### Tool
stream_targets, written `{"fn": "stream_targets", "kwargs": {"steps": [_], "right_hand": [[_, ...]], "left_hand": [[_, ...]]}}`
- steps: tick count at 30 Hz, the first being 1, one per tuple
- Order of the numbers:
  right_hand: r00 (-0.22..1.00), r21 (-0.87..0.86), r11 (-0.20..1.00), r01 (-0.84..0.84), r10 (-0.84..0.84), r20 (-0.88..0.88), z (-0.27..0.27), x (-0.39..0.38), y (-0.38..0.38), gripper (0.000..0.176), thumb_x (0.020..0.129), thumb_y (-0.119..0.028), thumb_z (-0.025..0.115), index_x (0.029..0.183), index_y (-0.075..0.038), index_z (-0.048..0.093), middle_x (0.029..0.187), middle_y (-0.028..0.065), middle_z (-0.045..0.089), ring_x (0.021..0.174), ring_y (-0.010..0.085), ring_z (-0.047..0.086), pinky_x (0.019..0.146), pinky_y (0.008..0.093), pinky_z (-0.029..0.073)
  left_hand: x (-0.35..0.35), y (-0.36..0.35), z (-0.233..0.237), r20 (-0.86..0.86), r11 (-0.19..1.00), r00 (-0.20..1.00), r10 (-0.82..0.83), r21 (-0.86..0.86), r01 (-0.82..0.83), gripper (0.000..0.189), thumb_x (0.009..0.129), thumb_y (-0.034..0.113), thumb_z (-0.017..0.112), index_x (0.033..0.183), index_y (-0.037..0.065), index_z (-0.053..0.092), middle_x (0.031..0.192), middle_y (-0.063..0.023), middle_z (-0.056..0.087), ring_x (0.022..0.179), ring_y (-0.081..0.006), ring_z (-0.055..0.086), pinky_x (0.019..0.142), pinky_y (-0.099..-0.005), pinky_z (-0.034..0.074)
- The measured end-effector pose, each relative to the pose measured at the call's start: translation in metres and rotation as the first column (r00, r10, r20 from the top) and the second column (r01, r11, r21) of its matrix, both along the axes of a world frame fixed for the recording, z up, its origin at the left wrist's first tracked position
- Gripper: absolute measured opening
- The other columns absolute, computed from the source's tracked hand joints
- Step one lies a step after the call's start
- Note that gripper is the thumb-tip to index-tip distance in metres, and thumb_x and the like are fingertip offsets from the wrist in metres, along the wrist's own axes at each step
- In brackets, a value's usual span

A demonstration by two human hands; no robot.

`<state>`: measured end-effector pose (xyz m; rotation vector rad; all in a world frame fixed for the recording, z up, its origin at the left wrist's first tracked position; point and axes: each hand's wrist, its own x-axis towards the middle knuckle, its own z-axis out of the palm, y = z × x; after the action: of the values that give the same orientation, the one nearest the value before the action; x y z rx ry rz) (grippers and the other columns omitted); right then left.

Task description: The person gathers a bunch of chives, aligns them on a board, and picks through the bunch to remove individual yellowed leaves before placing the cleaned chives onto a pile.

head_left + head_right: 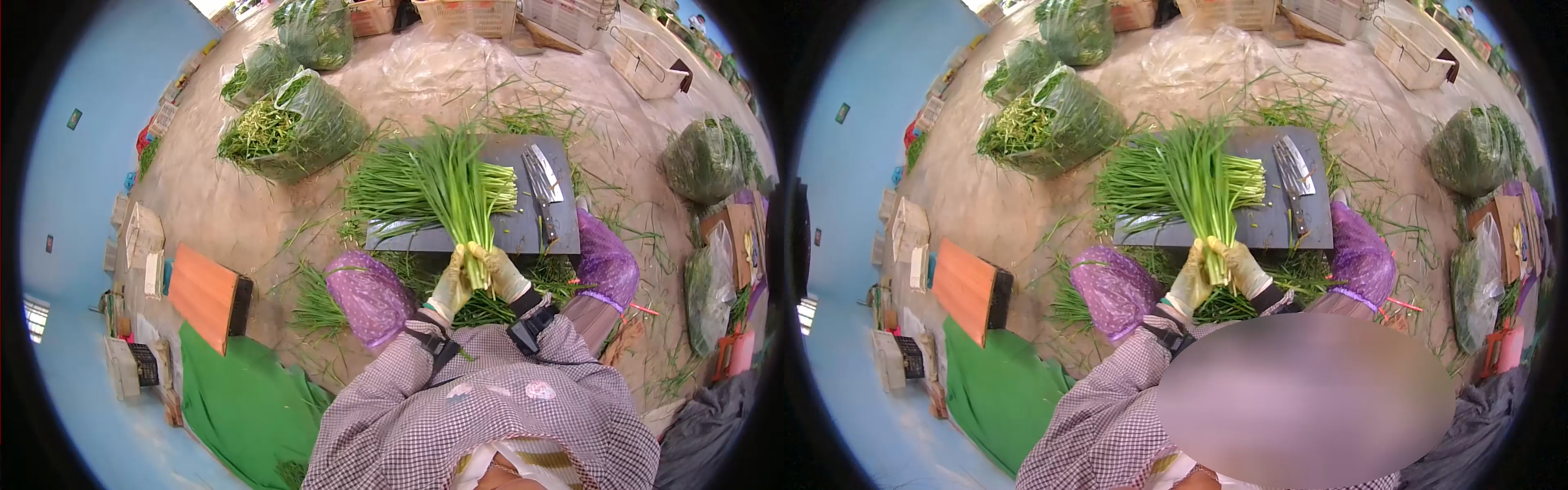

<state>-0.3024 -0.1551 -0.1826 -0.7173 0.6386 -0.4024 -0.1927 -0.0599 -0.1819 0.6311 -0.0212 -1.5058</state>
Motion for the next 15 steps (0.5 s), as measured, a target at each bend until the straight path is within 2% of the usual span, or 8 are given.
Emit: {"fn": "stream_targets", "kwargs": {"steps": [2,3,4,6,7,10,13,15], "right_hand": [[0.986,-0.250,0.966,0.072,-0.107,-0.129,0.000,0.006,0.012,0.035,0.098,-0.033,0.066,0.113,-0.002,0.063,0.103,0.0066,0.070,0.084,0.0168,0.067,0.076,0.0301,0.056],[0.957,-0.548,0.835,0.048,-0.196,-0.215,-0.007,0.009,0.011,0.040,0.097,-0.033,0.067,0.120,0.000,0.062,0.113,0.0121,0.068,0.099,0.0243,0.065,0.090,0.0348,0.052],[0.765,-0.887,0.276,-0.370,-0.451,-0.460,-0.012,-0.002,0.009,0.049,0.095,-0.032,0.068,0.131,-0.001,0.056,0.116,0.0181,0.066,0.110,0.0324,0.061,0.099,0.0387,0.047],[0.747,-0.850,0.427,-0.309,-0.445,-0.495,-0.010,-0.009,0.013,0.059,0.090,-0.034,0.071,0.135,0.001,0.054,0.127,0.0241,0.060,0.124,0.0370,0.053,0.107,0.0418,0.040],[0.738,-0.870,0.434,-0.233,-0.504,-0.449,-0.014,-0.011,0.013,0.060,0.091,-0.034,0.070,0.137,0.000,0.052,0.129,0.0241,0.058,0.124,0.0369,0.054,0.106,0.0419,0.041],[0.715,-0.899,0.437,-0.016,-0.623,-0.315,-0.039,-0.011,0.009,0.065,0.093,-0.033,0.068,0.143,0.000,0.044,0.135,0.0242,0.053,0.123,0.0364,0.054,0.104,0.0419,0.043],[0.724,-0.873,0.481,0.083,-0.631,-0.279,-0.026,-0.012,-0.001,0.068,0.097,-0.030,0.065,0.150,-0.002,0.035,0.135,0.0229,0.051,0.122,0.0337,0.055,0.101,0.0405,0.047],[0.718,-0.996,0.086,-0.009,-0.693,-0.066,0.007,-0.005,-0.033,0.061,0.093,-0.027,0.068,0.146,-0.007,0.045,0.131,0.0184,0.053,0.119,0.0339,0.054,0.104,0.0428,0.044]], "left_hand": [[-0.004,-0.001,-0.033,-0.223,0.997,0.975,0.014,-0.068,-0.030,0.038,0.099,0.039,0.062,0.123,0.009,0.059,0.108,-0.0051,0.067,0.093,-0.0192,0.067,0.078,-0.0349,0.059],[-0.002,-0.001,-0.040,-0.252,0.985,0.965,-0.068,-0.174,0.024,0.038,0.099,0.037,0.063,0.124,0.009,0.059,0.109,-0.0051,0.067,0.095,-0.0195,0.067,0.081,-0.0357,0.059],[-0.001,-0.002,-0.046,-0.273,0.958,0.950,-0.154,-0.277,0.076,0.037,0.099,0.035,0.064,0.124,0.008,0.059,0.110,-0.0051,0.067,0.097,-0.0199,0.067,0.084,-0.0365,0.059],[-0.008,-0.004,-0.050,-0.211,0.992,0.975,-0.075,-0.118,0.051,0.040,0.100,0.032,0.063,0.129,0.006,0.056,0.116,-0.0091,0.066,0.103,-0.0217,0.066,0.087,-0.0388,0.058],[-0.013,-0.005,-0.047,-0.177,0.999,0.984,-0.035,-0.038,0.029,0.042,0.100,0.030,0.062,0.132,0.005,0.054,0.119,-0.0111,0.065,0.106,-0.0227,0.066,0.089,-0.0400,0.058],[-0.016,-0.005,-0.042,-0.107,0.994,0.993,-0.059,-0.101,0.048,0.039,0.100,0.021,0.062,0.133,0.002,0.052,0.125,-0.0116,0.063,0.111,-0.0232,0.064,0.092,-0.0392,0.057],[-0.014,-0.003,-0.056,-0.099,0.995,0.993,-0.064,-0.084,0.055,0.035,0.098,0.013,0.062,0.130,0.000,0.056,0.122,-0.0130,0.066,0.102,-0.0221,0.068,0.082,-0.0345,0.060],[-0.013,-0.004,-0.053,-0.056,0.996,0.997,-0.046,-0.083,0.041,0.034,0.098,0.011,0.063,0.129,-0.001,0.057,0.120,-0.0148,0.068,0.093,-0.0205,0.070,0.072,-0.0303,0.062]]}}
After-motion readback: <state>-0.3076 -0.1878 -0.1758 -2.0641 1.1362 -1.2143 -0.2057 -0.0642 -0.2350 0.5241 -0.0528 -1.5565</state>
